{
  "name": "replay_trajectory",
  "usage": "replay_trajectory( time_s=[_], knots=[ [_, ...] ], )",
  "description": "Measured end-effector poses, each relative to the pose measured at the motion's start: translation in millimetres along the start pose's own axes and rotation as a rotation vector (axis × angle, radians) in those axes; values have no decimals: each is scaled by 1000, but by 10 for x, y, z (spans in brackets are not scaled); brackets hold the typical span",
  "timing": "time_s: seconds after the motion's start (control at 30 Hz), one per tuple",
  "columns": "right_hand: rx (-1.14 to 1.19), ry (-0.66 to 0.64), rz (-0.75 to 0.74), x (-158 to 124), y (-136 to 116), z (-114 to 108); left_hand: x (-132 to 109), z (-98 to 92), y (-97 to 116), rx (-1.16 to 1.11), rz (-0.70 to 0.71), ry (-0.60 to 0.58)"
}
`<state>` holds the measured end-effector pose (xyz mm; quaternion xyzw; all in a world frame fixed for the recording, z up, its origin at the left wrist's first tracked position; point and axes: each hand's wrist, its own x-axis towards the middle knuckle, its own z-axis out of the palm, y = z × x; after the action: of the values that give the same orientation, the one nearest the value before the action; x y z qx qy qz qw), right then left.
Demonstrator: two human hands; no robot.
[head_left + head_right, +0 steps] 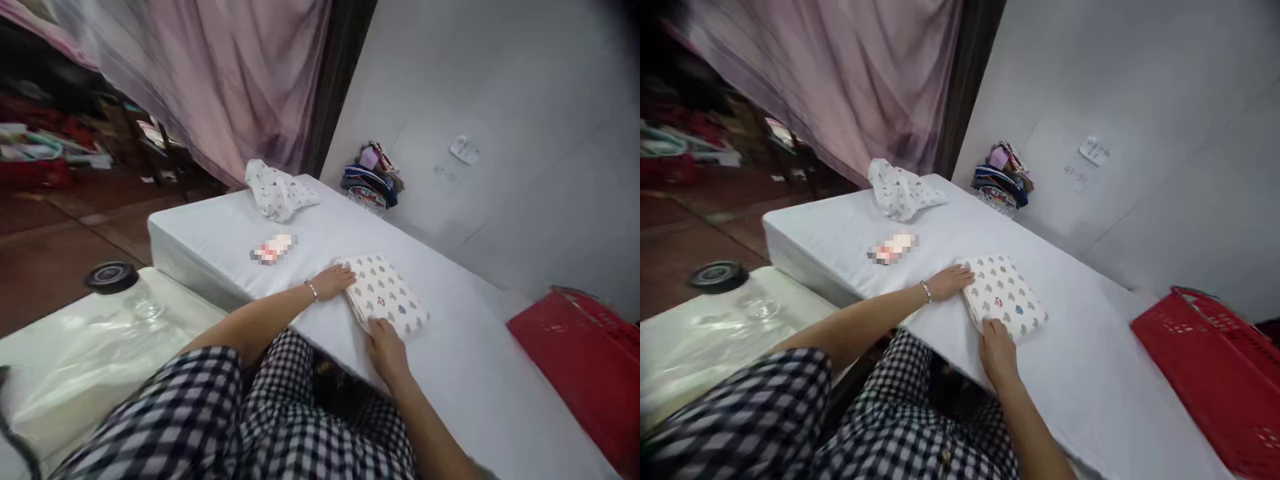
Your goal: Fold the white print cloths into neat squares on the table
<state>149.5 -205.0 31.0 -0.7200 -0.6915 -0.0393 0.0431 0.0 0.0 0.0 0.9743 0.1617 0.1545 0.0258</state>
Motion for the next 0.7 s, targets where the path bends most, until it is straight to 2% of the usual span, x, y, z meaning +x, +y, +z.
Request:
replay_trajectory(
  time_s=[0.13,0.27,0.4,0.53,0.63,0.7],
  knots=[
    [104,49,-27,24,31,-103,-16,-84,-31,-45,-77,34],
    [137,204,-91,89,48,-40,6,-194,-34,-83,-260,106],
    [35,163,-203,113,-5,188,24,-201,-63,-103,-309,-2],
    [-8,166,-203,96,-47,334,51,-217,-107,-227,-397,-62],
    [10,190,-207,97,-49,356,167,-304,-22,-286,-488,-35],
    [37,204,-207,99,-54,356,280,-345,106,-253,-451,45]
  ],
)
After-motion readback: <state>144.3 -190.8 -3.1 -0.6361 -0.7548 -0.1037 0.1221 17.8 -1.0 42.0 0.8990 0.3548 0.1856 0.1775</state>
